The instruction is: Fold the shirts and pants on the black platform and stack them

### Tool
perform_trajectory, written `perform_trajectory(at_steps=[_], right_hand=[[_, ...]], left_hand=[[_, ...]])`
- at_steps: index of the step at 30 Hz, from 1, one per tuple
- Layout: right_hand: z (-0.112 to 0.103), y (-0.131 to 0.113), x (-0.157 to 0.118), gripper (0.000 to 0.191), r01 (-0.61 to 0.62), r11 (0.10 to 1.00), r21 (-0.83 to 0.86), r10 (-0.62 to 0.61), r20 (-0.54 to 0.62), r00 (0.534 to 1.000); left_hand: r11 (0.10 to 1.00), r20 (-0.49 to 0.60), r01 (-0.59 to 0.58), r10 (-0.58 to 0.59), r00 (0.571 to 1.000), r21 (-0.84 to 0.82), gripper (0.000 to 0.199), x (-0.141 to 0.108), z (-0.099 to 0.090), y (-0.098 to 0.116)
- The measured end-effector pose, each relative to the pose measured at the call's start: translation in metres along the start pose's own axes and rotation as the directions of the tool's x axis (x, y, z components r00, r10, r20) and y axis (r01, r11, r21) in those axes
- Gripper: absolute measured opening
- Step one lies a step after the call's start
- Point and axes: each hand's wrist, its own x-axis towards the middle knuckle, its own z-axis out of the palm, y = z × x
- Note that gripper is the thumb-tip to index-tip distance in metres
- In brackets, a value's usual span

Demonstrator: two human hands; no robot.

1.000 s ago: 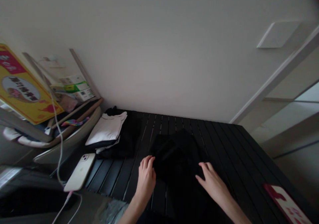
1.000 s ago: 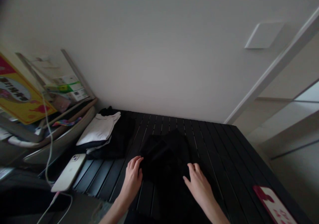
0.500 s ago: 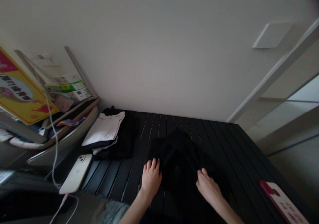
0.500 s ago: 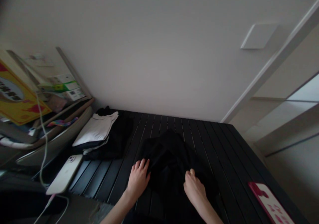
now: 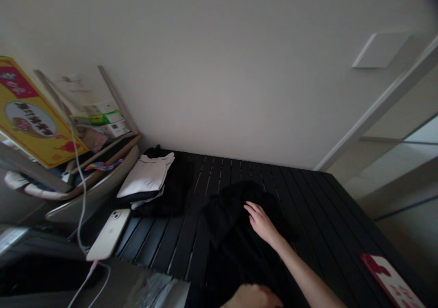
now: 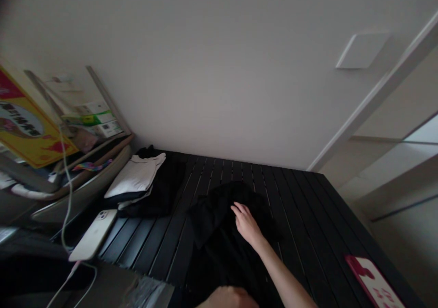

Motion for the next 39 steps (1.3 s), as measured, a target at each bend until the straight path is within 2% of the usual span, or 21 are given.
perform_trajectory(at_steps=[1, 2, 3, 5, 6, 7, 9, 11, 13, 15, 17, 21, 24, 26, 28, 30, 31, 32, 36, 37, 39], right_hand=[[0.001, -0.002, 0.0, 0.055, 0.091, 0.995, 0.037, -0.091, 0.006, 0.996], [0.002, -0.005, -0.003, 0.056, 0.172, 0.982, 0.078, -0.173, -0.004, 0.985], [0.004, -0.008, -0.007, 0.059, 0.231, 0.966, 0.114, -0.229, -0.037, 0.973], [0.008, -0.014, -0.019, 0.065, 0.245, 0.96, 0.136, -0.225, -0.148, 0.963], [0.011, -0.017, -0.025, 0.068, 0.182, 0.976, 0.119, -0.154, -0.209, 0.966], [0.013, -0.02, -0.03, 0.071, 0.074, 0.993, 0.089, -0.049, -0.26, 0.964], [0.018, -0.023, -0.039, 0.075, -0.181, 0.982, 0.05, 0.188, -0.313, 0.931], [0.022, -0.019, -0.044, 0.078, -0.386, 0.92, 0.064, 0.386, -0.305, 0.871], [0.025, -0.006, -0.047, 0.078, -0.479, 0.873, 0.095, 0.486, -0.265, 0.833], [0.026, 0.012, -0.049, 0.071, -0.475, 0.871, 0.124, 0.491, -0.234, 0.839], [0.024, 0.032, -0.052, 0.062, -0.434, 0.889, 0.149, 0.458, -0.223, 0.861], [0.007, 0.073, -0.06, 0.049, -0.402, 0.9, 0.166, 0.433, -0.241, 0.869], [-0.013, 0.102, -0.064, 0.041, -0.43, 0.887, 0.168, 0.461, -0.335, 0.822], [-0.026, 0.117, -0.063, 0.042, -0.471, 0.869, 0.15, 0.488, -0.406, 0.772], [-0.036, 0.126, -0.059, 0.046, -0.556, 0.822, 0.124, 0.55, -0.431, 0.716], [-0.042, 0.126, -0.05, 0.052, -0.633, 0.764, 0.124, 0.615, -0.436, 0.657], [-0.045, 0.125, -0.043, 0.054, -0.636, 0.759, 0.143, 0.622, -0.449, 0.641], [-0.046, 0.123, -0.035, 0.054, -0.604, 0.779, 0.167, 0.604, -0.459, 0.652], [-0.041, 0.113, 0.008, 0.046, -0.354, 0.913, 0.203, 0.407, -0.39, 0.826], [-0.037, 0.112, 0.019, 0.046, -0.325, 0.923, 0.206, 0.38, -0.352, 0.856], [-0.03, 0.11, 0.036, 0.047, -0.316, 0.924, 0.215, 0.369, -0.285, 0.885]], left_hand=[[1.0, -0.128, 0.007, -0.009, 0.992, -0.018, 0.029, 0.0, -0.013, 0.001], [0.998, -0.272, 0.058, -0.061, 0.96, -0.019, 0.03, 0.0, -0.028, -0.001], [0.991, -0.407, 0.135, -0.128, 0.904, -0.012, 0.034, 0.002, -0.043, -0.007], [0.955, -0.586, 0.295, -0.227, 0.778, 0.021, 0.044, 0.008, -0.07, -0.028], [0.935, -0.622, 0.351, -0.245, 0.744, 0.05, 0.049, 0.014, -0.081, -0.042], [0.919, -0.635, 0.386, -0.251, 0.73, 0.08, 0.054, 0.02, -0.089, -0.056], [0.917, -0.597, 0.369, -0.214, 0.773, 0.149, 0.059, 0.034, -0.097, -0.084], [0.937, -0.567, 0.314, -0.179, 0.804, 0.15, 0.047, 0.046, -0.097, -0.104], [0.95, -0.6, 0.301, -0.196, 0.775, 0.079, 0.026, 0.057, -0.093, -0.113], [0.941, -0.665, 0.336, -0.267, 0.698, -0.025, 0.01, 0.062, -0.092, -0.116], [0.915, -0.715, 0.382, -0.351, 0.605, -0.126, 0.012, 0.062, -0.099, -0.119], [0.818, -0.775, 0.443, -0.532, 0.34, -0.367, 0.029, 0.037, -0.132, -0.141], [0.764, -0.794, 0.445, -0.584, 0.169, -0.468, 0.028, 0.005, -0.153, -0.161], [0.763, -0.812, 0.435, -0.573, 0.112, -0.479, 0.022, -0.013, -0.157, -0.166], [0.776, -0.845, 0.451, -0.528, 0.082, -0.441, 0.03, -0.023, -0.156, -0.165], [0.797, -0.89, 0.499, -0.444, 0.103, -0.34, 0.041, -0.02, -0.153, -0.159], [0.812, -0.908, 0.517, -0.394, 0.142, -0.272, 0.042, -0.015, -0.153, -0.156], [0.83, -0.915, 0.524, -0.344, 0.213, -0.19, 0.041, -0.007, -0.154, -0.153], [0.893, -0.794, 0.445, -0.22, 0.567, 0.07, 0.045, 0.04, -0.171, -0.151], [0.894, -0.743, 0.435, -0.222, 0.631, 0.103, 0.05, 0.051, -0.177, -0.154], [0.892, -0.652, 0.43, -0.246, 0.717, 0.137, 0.062, 0.067, -0.188, -0.162]])
